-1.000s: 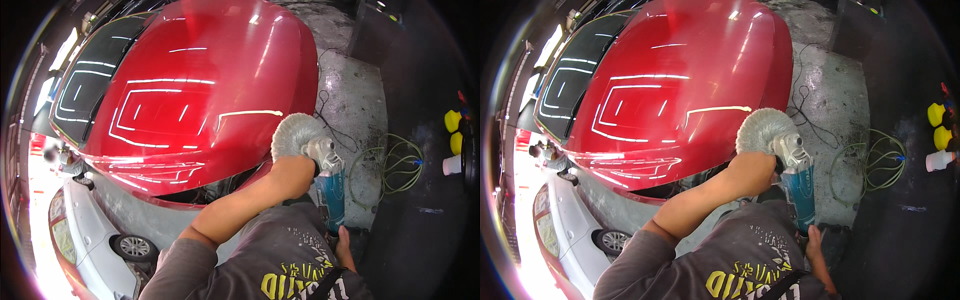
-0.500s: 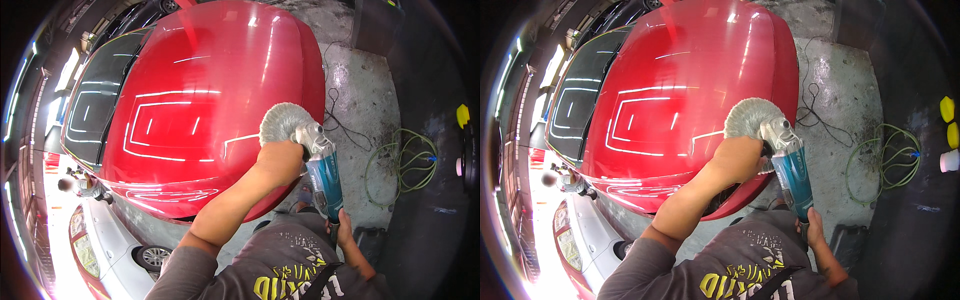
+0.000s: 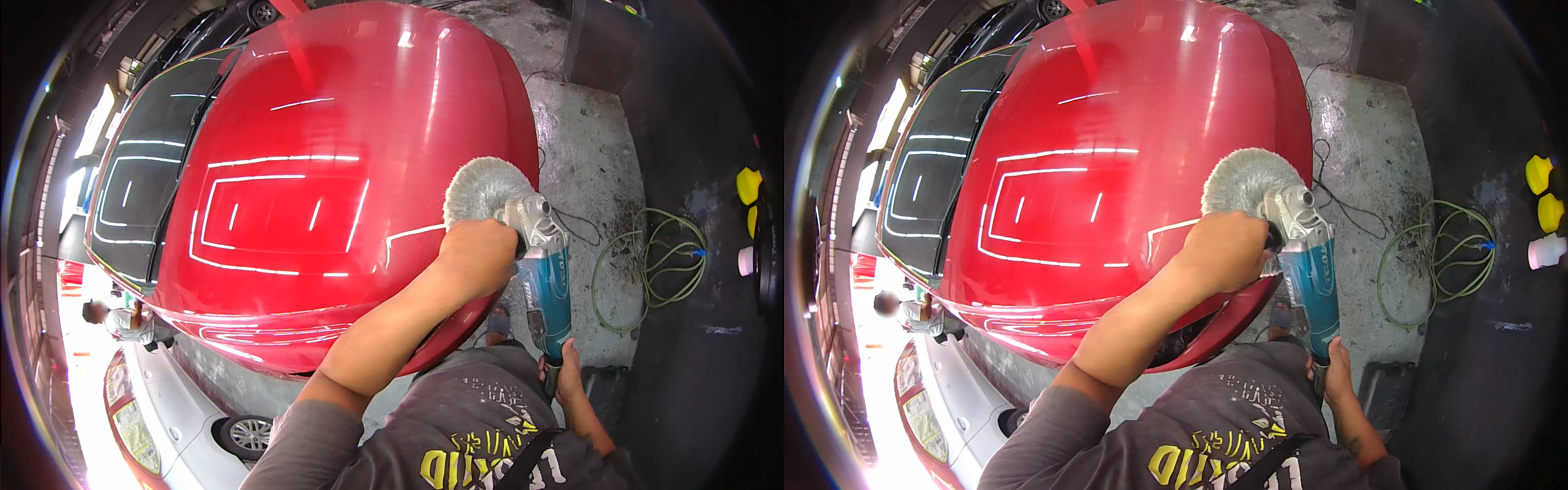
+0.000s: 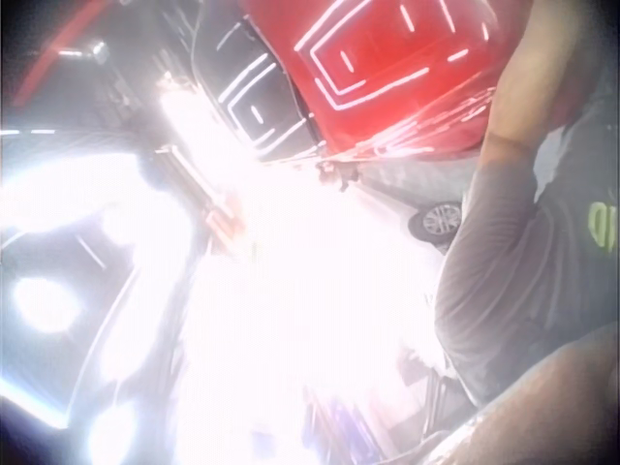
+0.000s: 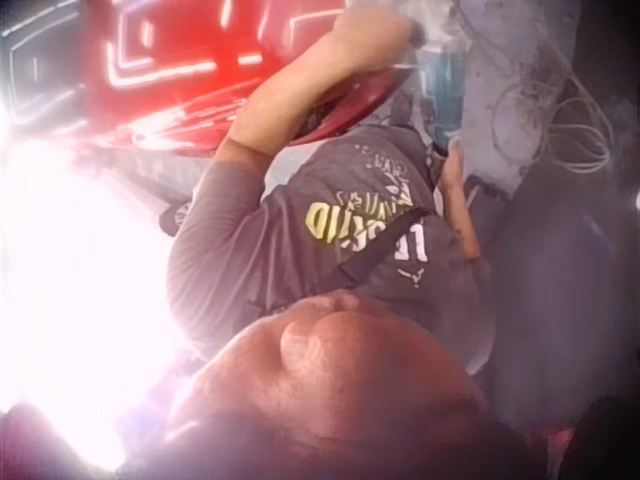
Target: The person uses a teal electric polisher with a white pad to polish the hood of a red car. They move the tool in circular and sweeping motions across the surface, covering different areas of the hood.
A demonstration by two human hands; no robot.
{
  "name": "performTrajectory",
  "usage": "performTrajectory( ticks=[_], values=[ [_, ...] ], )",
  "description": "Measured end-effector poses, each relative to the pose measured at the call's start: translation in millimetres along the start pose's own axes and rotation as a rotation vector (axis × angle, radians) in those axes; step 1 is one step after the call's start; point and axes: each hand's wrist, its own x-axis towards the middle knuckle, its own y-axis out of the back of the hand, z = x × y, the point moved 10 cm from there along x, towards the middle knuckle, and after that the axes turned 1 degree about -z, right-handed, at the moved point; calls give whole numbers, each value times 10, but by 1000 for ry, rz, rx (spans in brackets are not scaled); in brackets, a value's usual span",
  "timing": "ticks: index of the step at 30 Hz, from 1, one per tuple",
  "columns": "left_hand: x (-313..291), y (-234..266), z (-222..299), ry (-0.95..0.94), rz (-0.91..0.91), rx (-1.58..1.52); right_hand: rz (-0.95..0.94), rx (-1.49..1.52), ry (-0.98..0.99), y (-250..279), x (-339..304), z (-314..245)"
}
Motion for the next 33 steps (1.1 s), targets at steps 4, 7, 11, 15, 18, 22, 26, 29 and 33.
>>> performTrajectory(
  ticks=[4,7,11,15,18,22,26,29,33],
  values=[
    [8,-16,-40,-15,-25,23,56,0,20,-55,-67,19],
    [8,-57,-135,14,-14,2,52,-18,-7,-68,-84,25],
    [-95,-159,-389,49,-19,-47,52,-94,-32,-154,-10,94],
    [-248,-220,-571,72,-1,-85,-19,-142,4,-338,-52,124],
    [-349,-176,-661,94,28,-85,-38,-144,-8,-443,-82,111],
    [-640,-136,-888,96,131,-156,-46,-219,35,-639,-135,42],
    [-1304,-96,-1135,116,284,-203,-43,-496,56,-918,-261,-59],
    [-1816,-239,-1356,268,233,-164,-53,-700,134,-1165,-406,-186],
    [-2656,-329,-1804,443,425,-363,-218,-911,227,-1806,-514,-456]
  ],
)
